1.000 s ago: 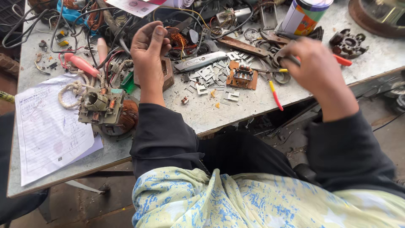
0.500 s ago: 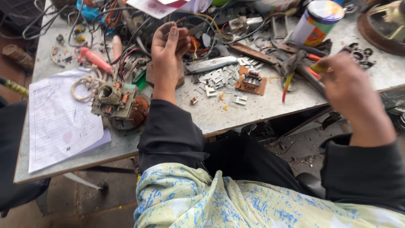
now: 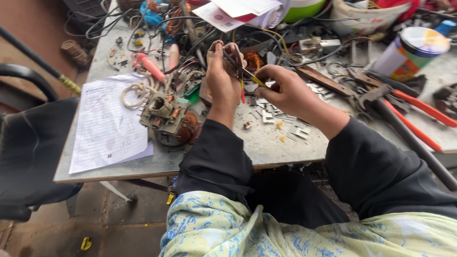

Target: The person strips insulation from wires and manipulates small electronic components on a circuit board using pliers and their hands at a workbench.

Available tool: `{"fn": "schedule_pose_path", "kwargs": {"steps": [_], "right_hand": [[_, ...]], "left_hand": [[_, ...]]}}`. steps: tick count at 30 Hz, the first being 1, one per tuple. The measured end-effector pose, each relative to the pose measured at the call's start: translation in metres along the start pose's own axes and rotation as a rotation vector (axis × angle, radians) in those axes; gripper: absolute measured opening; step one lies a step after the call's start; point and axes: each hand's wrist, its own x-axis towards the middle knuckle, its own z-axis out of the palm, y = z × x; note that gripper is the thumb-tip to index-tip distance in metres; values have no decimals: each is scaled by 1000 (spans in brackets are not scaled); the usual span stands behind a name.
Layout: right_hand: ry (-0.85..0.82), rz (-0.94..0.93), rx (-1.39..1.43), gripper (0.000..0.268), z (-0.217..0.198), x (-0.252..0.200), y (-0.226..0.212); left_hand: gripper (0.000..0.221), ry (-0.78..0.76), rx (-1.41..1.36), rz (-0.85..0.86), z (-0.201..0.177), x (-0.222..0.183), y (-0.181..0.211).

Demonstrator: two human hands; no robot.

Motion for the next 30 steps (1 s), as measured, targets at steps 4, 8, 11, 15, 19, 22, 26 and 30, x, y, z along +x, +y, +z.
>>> {"fn": "schedule_pose_path", "kwargs": {"steps": [4,8,11,15,19,22,26,30], "right_hand": [[-119,-224,142,44,19,12,28],[-278,-55,367,67,31,9,46],[-280,-71,262,58,28,5,48],[-168,-309,62,77,20,1,34],[-92,-224,-39,72,12,-1,25],[20,-152,-58,66,-5,2,28],[102,-192,-13,60,-21,0,31],[113,-114,91,61,-22,7,36]], "left_hand": [[11,51,174,83,6,-8,-5],[14,-33,99,94,13,-12,0],[15,-36,-14,77,11,-15,3],[22,-123,-157,92,6,-11,10],[17,-115,-112,50,9,-11,10],[17,83,-47,79,7,-1,17],[25,-58,96,104,-1,2,11],[26,-59,199,20,-1,0,3]]}}
